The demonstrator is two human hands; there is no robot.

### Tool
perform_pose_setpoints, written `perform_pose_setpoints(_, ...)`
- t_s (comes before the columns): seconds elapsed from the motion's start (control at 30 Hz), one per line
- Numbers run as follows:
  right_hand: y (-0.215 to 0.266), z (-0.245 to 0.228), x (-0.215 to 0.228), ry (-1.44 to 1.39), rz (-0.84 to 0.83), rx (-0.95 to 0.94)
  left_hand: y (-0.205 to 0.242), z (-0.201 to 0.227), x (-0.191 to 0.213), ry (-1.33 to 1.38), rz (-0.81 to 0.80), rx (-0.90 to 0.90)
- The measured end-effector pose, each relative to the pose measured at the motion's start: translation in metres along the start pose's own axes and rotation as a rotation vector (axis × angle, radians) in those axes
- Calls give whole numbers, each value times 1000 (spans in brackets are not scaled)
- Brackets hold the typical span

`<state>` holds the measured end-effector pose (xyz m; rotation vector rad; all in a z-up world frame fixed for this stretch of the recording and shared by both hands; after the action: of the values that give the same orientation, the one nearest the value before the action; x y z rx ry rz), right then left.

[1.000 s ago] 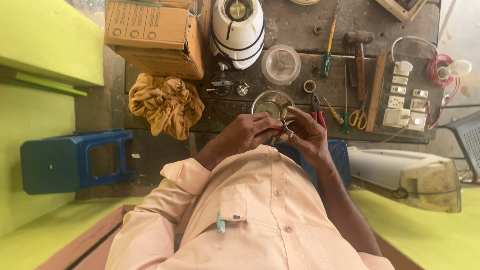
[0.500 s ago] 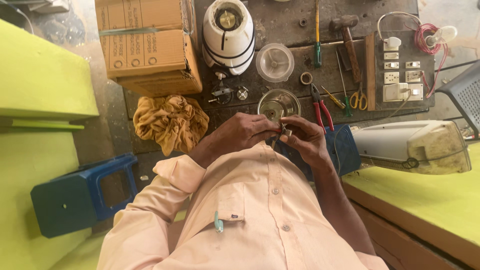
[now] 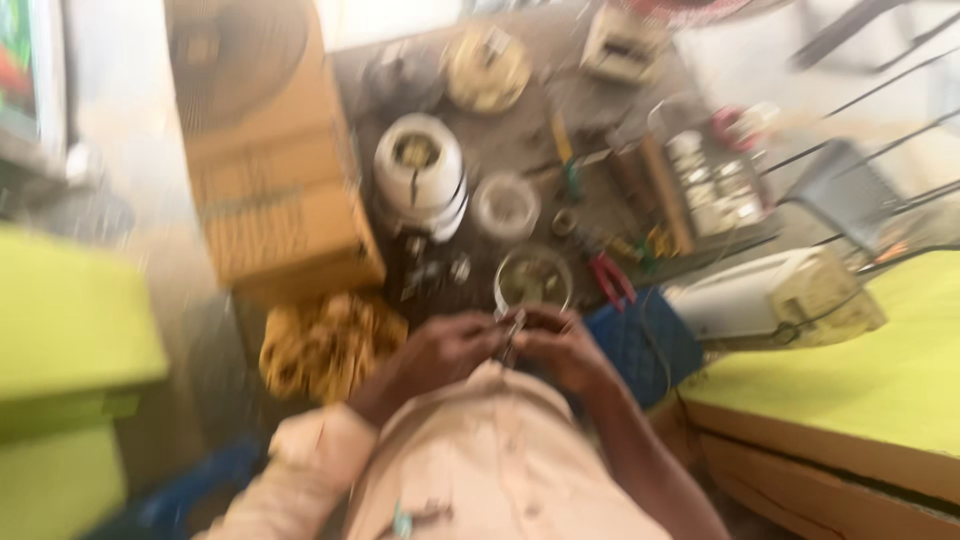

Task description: The person uses pliers to strip or cut wires while working on an appliance component on a workbench. The person handles a metal jar, wires, and various small components by hand.

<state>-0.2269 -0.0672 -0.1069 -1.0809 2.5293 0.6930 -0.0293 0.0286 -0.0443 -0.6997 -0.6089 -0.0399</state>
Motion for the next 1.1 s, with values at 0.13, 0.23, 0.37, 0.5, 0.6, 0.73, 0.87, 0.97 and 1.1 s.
perform_pose_setpoints(0.13, -6, 11, -13, -48, -29, -95, 12, 3, 9, 57, -21, 96)
perform_pose_setpoints(0.23, -8, 18, -18, -35, -71, -140, 22, 3, 14, 69, -73, 125)
perform_pose_setpoints(0.37, -16, 28, -29, -52, -91, -186, 36, -1, 18, 37, -86, 59)
perform_pose_setpoints(0.5, -19, 26, -41, -73, -132, -224, 48, -6, 19, -49, -69, 18)
perform_pose_setpoints(0.6, -18, 22, -52, -78, -140, -224, 53, -7, 24, -89, -79, 24)
perform_pose_setpoints(0.73, -20, 16, -64, -84, -137, -198, 52, -12, 30, 21, -61, 125)
perform_pose_setpoints(0.87, -22, 12, -66, -116, -109, -199, 49, -18, 31, 64, -10, 98)
perform_pose_setpoints(0.97, -22, 13, -63, -119, -81, -199, 51, -24, 29, 122, 9, 157)
perform_pose_setpoints(1.1, -23, 13, -60, -82, -69, -148, 53, -31, 25, 212, -2, 340)
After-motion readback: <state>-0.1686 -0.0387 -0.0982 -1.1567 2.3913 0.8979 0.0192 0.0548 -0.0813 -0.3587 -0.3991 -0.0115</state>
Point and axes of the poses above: each hand's wrist, its own y-axis away from the middle knuckle, its own x-axis out of the back of the hand, z = x × y, the point moved 3 cm from there along -y, towards the middle knuckle, and after that the axes turned 2 degrees about z, right-handed, at the moved point
